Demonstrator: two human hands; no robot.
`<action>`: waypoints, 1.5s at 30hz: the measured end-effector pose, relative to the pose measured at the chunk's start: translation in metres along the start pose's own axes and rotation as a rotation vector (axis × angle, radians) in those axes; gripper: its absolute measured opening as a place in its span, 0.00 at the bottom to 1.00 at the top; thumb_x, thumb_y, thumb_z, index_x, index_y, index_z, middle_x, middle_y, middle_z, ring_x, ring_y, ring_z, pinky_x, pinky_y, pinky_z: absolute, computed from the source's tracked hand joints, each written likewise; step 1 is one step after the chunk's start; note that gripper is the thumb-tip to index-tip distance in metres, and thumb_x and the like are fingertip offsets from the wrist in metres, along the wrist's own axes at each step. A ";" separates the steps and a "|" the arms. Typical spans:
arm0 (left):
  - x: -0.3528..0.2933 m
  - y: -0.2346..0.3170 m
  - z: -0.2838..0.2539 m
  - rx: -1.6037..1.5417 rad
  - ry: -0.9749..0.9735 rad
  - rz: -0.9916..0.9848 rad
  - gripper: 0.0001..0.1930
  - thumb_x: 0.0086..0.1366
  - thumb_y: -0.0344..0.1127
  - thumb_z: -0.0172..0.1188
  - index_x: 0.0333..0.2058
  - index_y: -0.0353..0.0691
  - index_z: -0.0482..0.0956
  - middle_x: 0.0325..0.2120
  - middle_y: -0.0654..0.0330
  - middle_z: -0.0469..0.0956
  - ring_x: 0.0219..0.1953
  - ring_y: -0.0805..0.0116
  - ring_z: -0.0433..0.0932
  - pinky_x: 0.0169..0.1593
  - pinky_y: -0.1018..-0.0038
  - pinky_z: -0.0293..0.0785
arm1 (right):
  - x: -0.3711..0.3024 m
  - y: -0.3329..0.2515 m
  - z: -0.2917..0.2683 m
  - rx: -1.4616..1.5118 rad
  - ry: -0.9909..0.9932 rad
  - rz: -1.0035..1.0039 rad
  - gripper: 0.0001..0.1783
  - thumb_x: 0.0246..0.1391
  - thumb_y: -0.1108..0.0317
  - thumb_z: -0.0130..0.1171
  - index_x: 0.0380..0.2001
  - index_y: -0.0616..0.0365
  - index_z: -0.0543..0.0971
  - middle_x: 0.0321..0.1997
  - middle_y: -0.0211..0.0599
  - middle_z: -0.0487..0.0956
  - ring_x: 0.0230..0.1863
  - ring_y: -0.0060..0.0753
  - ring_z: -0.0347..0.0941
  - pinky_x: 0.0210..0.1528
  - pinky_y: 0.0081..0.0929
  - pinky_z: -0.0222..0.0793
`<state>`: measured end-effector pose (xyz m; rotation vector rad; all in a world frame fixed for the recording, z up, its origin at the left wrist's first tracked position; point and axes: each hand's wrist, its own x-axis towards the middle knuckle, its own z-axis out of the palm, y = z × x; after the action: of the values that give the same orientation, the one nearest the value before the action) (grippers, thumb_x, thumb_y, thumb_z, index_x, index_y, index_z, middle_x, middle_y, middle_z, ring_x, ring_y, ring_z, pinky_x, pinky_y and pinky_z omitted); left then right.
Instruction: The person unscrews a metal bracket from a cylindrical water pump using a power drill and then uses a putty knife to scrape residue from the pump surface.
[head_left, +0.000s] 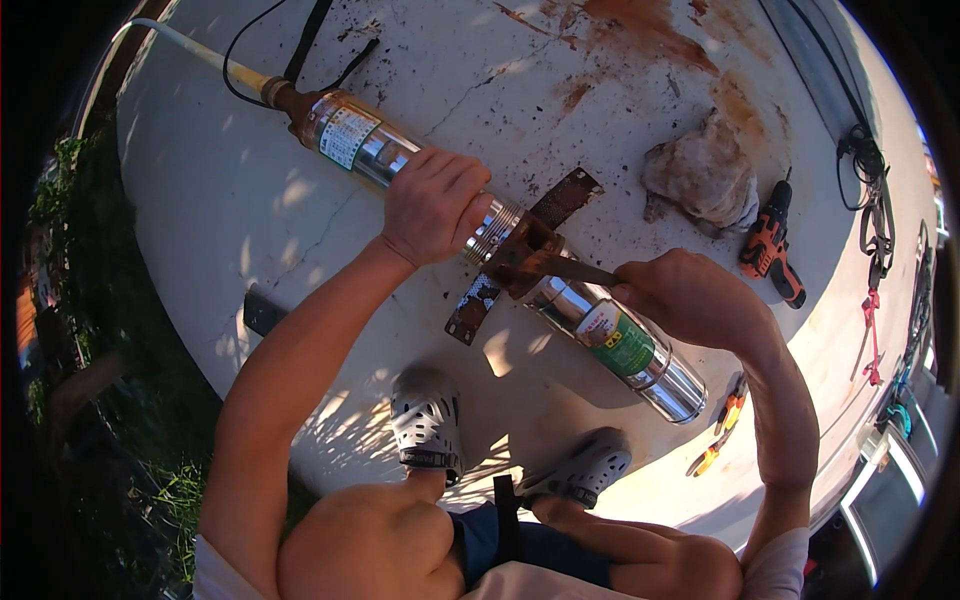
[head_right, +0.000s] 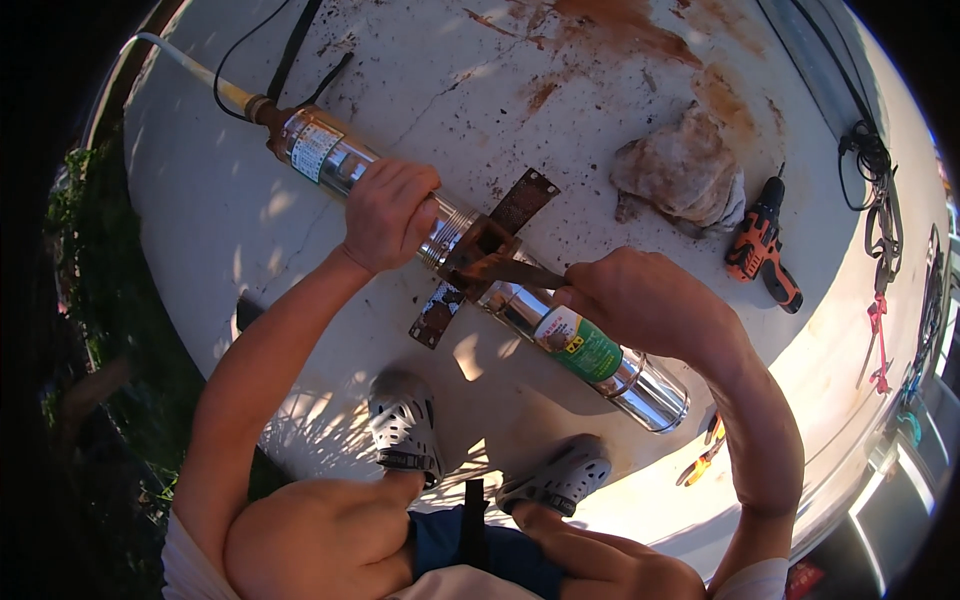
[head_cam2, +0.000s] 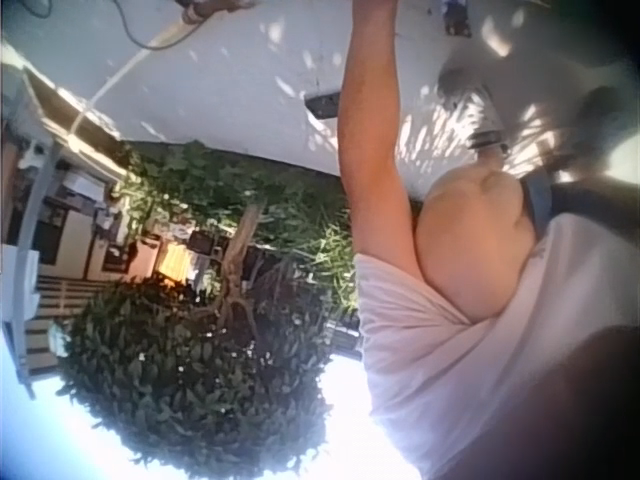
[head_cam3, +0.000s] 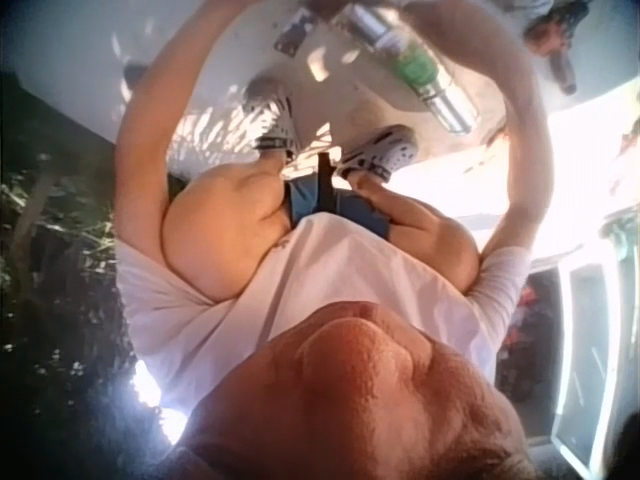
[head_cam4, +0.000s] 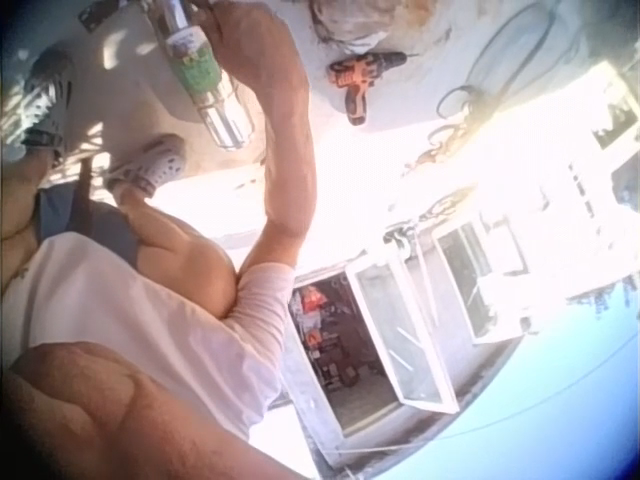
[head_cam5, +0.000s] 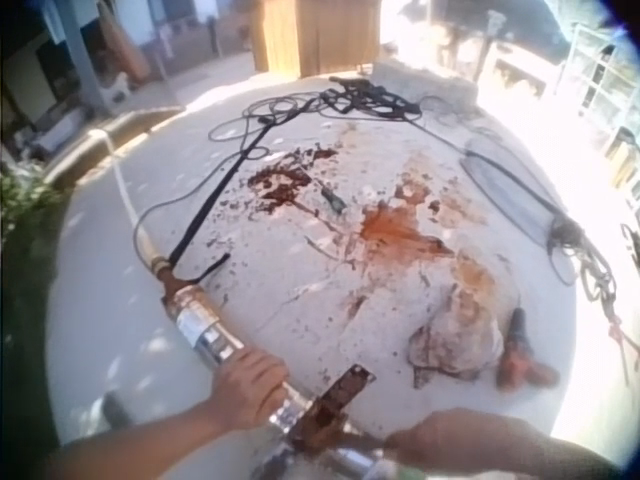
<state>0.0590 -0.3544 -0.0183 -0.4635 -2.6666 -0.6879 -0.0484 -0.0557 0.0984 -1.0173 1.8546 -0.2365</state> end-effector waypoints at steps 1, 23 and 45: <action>0.000 0.000 0.000 -0.002 -0.005 -0.006 0.11 0.68 0.41 0.56 0.37 0.39 0.77 0.36 0.56 0.80 0.39 0.55 0.79 0.50 0.60 0.73 | 0.004 0.002 -0.003 -0.003 -0.012 0.007 0.23 0.73 0.52 0.49 0.36 0.61 0.82 0.27 0.51 0.82 0.31 0.57 0.80 0.38 0.48 0.75; -0.001 0.003 -0.001 -0.065 0.002 -0.052 0.11 0.68 0.39 0.54 0.38 0.36 0.77 0.37 0.53 0.80 0.41 0.52 0.79 0.50 0.58 0.73 | 0.002 -0.056 0.039 0.903 -0.011 0.440 0.29 0.77 0.49 0.41 0.44 0.65 0.79 0.18 0.26 0.70 0.16 0.19 0.66 0.19 0.25 0.64; -0.011 -0.005 0.004 -0.169 0.068 -0.105 0.10 0.66 0.38 0.58 0.37 0.36 0.77 0.37 0.54 0.80 0.42 0.54 0.80 0.51 0.59 0.75 | 0.013 -0.081 -0.045 0.668 -0.263 0.683 0.28 0.78 0.49 0.39 0.41 0.62 0.80 0.13 0.25 0.71 0.10 0.17 0.66 0.13 0.20 0.64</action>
<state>0.0656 -0.3586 -0.0281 -0.3386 -2.5956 -0.9482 -0.0437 -0.1274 0.1575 0.0559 1.5996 -0.2640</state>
